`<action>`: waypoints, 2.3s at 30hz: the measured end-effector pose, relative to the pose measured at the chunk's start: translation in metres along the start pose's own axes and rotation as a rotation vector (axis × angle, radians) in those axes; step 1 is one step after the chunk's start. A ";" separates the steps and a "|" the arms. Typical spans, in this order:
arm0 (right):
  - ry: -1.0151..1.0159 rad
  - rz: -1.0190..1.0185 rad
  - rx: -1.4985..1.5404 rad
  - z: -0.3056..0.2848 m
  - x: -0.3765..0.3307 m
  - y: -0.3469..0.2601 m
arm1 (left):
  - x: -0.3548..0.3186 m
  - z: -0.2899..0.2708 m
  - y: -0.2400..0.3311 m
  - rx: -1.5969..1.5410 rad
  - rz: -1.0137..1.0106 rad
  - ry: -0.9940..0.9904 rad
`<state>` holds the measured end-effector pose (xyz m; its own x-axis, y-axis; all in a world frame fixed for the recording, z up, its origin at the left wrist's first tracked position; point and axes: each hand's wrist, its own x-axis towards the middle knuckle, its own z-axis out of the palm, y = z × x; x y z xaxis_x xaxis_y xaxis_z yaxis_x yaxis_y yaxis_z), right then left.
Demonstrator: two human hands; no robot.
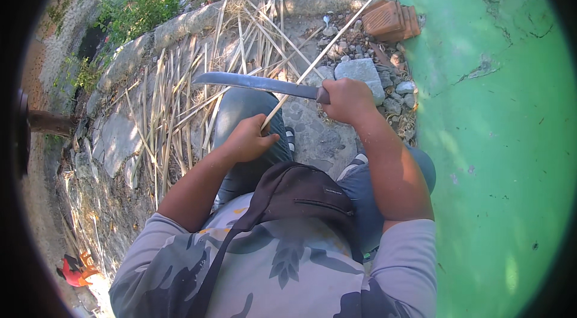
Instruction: The person shaves and scrapes bamboo sticks using a knife, holding the sticks by hand and drawing the blade along their surfaces.
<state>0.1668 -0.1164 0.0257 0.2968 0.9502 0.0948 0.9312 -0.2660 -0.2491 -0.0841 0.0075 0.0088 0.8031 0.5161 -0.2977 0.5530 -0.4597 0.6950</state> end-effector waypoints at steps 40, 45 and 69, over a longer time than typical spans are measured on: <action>-0.062 -0.003 0.006 -0.007 -0.001 -0.004 | -0.001 -0.002 0.000 -0.040 -0.021 -0.012; -0.071 0.008 -0.019 -0.005 -0.002 -0.002 | 0.000 -0.002 0.000 -0.059 -0.028 -0.026; -0.010 -0.074 0.075 -0.013 -0.002 -0.002 | 0.001 -0.004 -0.001 -0.127 -0.017 -0.035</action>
<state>0.1670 -0.1201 0.0382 0.2258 0.9684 0.1062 0.9317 -0.1828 -0.3138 -0.0845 0.0111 0.0103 0.8023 0.4963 -0.3317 0.5361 -0.3547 0.7660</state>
